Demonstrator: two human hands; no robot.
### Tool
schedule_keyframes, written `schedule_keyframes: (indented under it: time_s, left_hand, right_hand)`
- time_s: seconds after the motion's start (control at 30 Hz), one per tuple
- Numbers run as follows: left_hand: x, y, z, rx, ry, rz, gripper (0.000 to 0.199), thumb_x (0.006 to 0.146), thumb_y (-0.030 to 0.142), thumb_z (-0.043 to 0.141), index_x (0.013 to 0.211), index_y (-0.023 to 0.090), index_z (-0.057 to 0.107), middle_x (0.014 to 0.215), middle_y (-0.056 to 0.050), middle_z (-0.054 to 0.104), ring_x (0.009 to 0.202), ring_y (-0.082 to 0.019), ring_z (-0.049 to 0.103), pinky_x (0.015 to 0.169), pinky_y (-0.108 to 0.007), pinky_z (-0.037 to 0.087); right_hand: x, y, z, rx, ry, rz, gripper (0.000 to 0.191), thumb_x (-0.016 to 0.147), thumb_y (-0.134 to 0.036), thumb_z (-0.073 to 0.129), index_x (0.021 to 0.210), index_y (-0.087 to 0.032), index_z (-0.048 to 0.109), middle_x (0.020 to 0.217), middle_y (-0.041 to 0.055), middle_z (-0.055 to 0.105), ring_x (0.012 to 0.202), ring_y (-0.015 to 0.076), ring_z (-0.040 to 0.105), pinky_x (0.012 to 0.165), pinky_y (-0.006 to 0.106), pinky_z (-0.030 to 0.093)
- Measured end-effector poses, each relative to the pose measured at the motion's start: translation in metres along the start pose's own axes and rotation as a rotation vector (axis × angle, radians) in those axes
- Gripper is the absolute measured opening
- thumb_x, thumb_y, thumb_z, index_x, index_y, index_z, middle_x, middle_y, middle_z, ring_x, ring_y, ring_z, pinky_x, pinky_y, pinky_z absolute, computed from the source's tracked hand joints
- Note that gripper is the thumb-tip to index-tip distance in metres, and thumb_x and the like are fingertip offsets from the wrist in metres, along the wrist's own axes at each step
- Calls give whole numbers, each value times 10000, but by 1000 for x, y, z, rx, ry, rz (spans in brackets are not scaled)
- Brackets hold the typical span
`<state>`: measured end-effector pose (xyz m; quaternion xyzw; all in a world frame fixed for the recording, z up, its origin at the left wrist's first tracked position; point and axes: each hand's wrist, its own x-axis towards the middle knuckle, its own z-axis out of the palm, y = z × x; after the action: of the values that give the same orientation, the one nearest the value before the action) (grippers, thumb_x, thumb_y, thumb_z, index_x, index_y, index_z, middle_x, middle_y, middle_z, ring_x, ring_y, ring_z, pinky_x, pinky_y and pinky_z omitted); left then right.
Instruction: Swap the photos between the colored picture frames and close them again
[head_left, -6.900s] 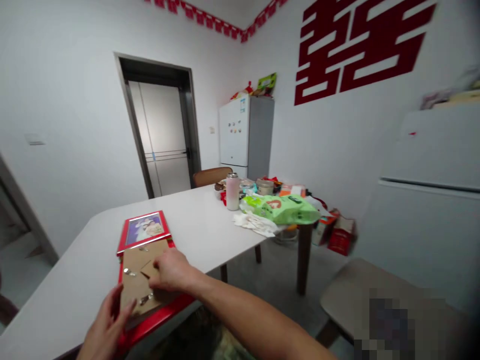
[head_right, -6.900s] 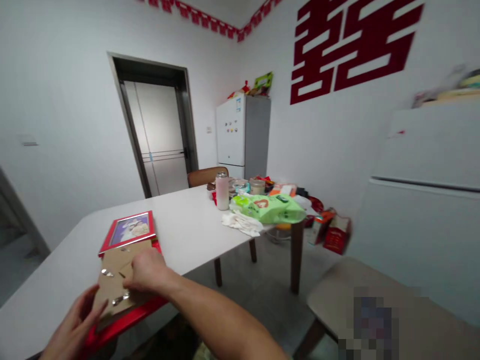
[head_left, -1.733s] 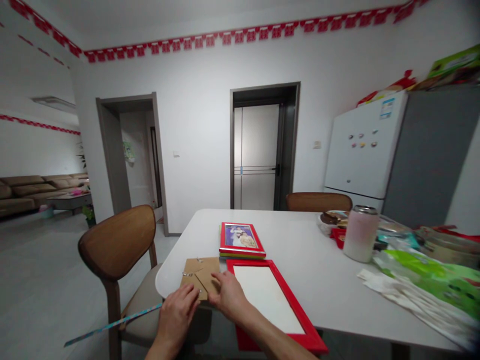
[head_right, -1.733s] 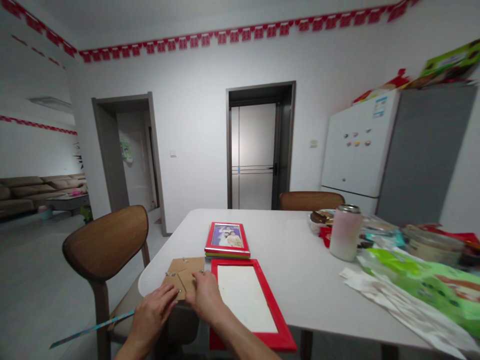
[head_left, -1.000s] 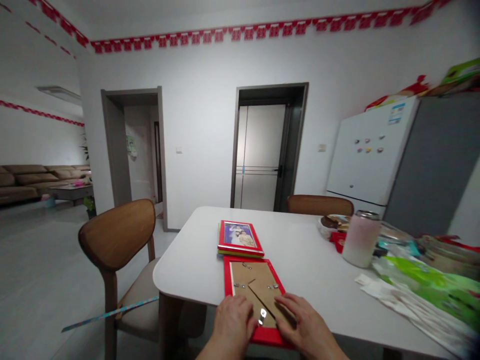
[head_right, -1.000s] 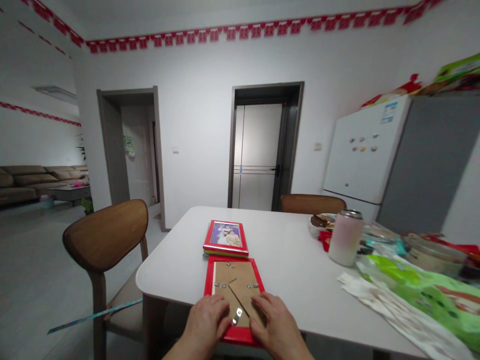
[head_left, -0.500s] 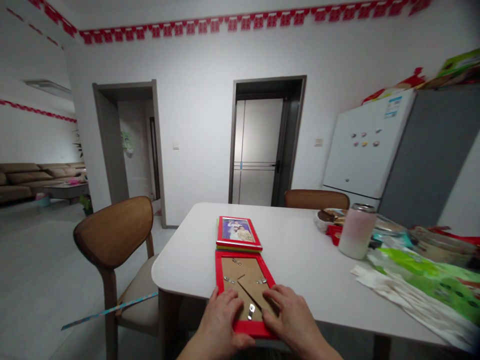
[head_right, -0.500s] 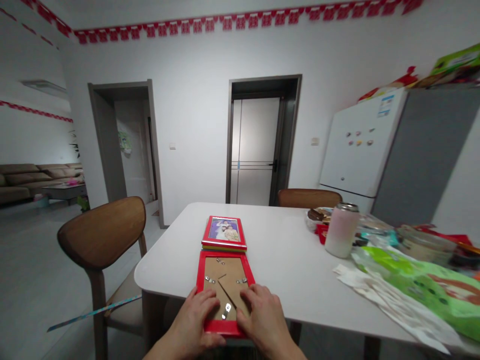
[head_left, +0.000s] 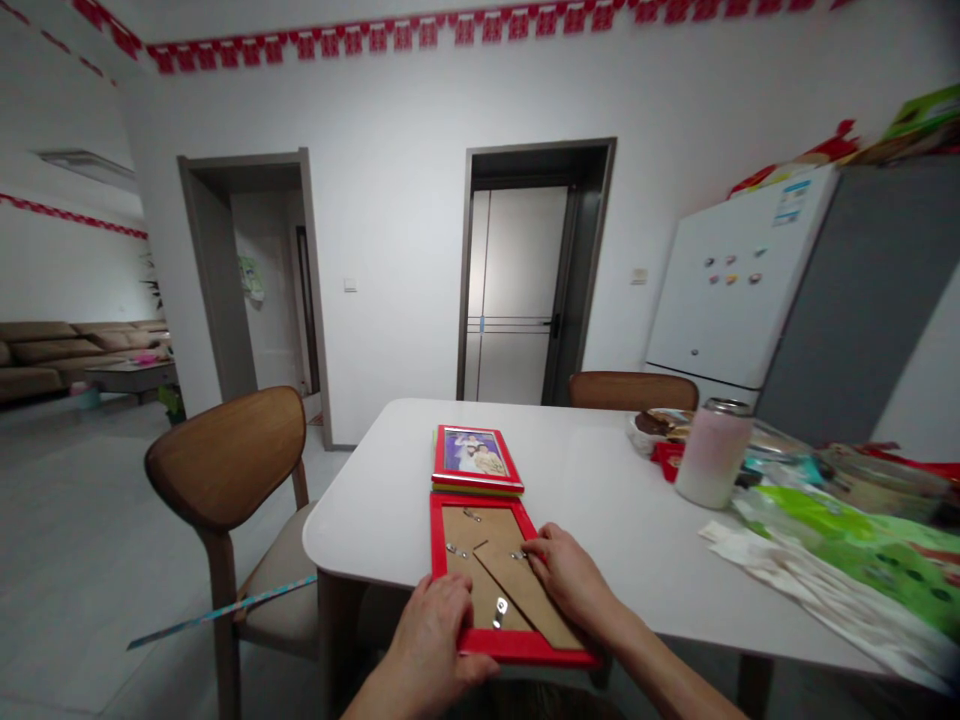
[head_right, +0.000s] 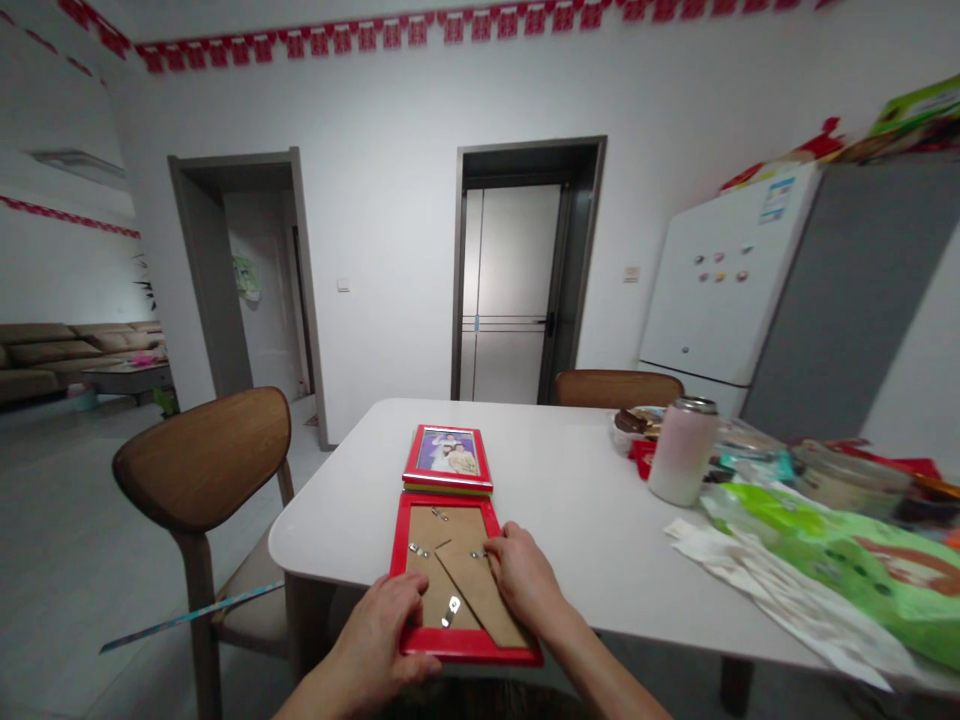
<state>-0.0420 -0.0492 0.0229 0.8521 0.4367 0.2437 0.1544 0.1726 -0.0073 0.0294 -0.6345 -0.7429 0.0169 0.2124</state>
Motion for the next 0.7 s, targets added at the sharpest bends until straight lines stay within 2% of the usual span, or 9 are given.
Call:
schedule_keyframes:
  time_s: [0.23, 0.4, 0.57, 0.7]
  left_hand:
    - [0, 5, -3, 6, -25, -35, 621, 540, 377, 686, 1083, 150, 490, 1141, -92, 513, 1054, -236, 443, 964, -365, 259]
    - [1, 7, -6, 20, 9, -51, 616, 549, 364, 678, 1094, 158, 478, 1058, -67, 552, 969, -228, 483, 891, -320, 343]
    - [3, 5, -7, 53, -15, -47, 557, 574, 396, 654, 1059, 180, 486, 971, -37, 565, 876, -212, 502, 799, -293, 393]
    - [3, 5, -8, 55, -12, -31, 546, 568, 395, 664, 1041, 189, 486, 935, -28, 566, 841, -203, 505, 766, -278, 401]
  right_hand:
    - [10, 1, 2, -26, -27, 25, 256, 722, -204, 393, 749, -200, 648, 790, 44, 525, 706, 134, 512, 630, 216, 358]
    - [5, 4, -4, 9, -64, -45, 232, 717, -196, 394, 709, -180, 625, 832, 44, 514, 727, 116, 517, 669, 194, 371]
    - [-2, 3, -12, 38, -121, -117, 278, 742, -207, 351, 691, -171, 622, 844, 63, 517, 742, 129, 520, 696, 210, 387]
    - [-9, 7, -12, 72, -118, -172, 307, 756, -191, 322, 787, -174, 627, 894, 70, 523, 793, 138, 519, 740, 228, 390]
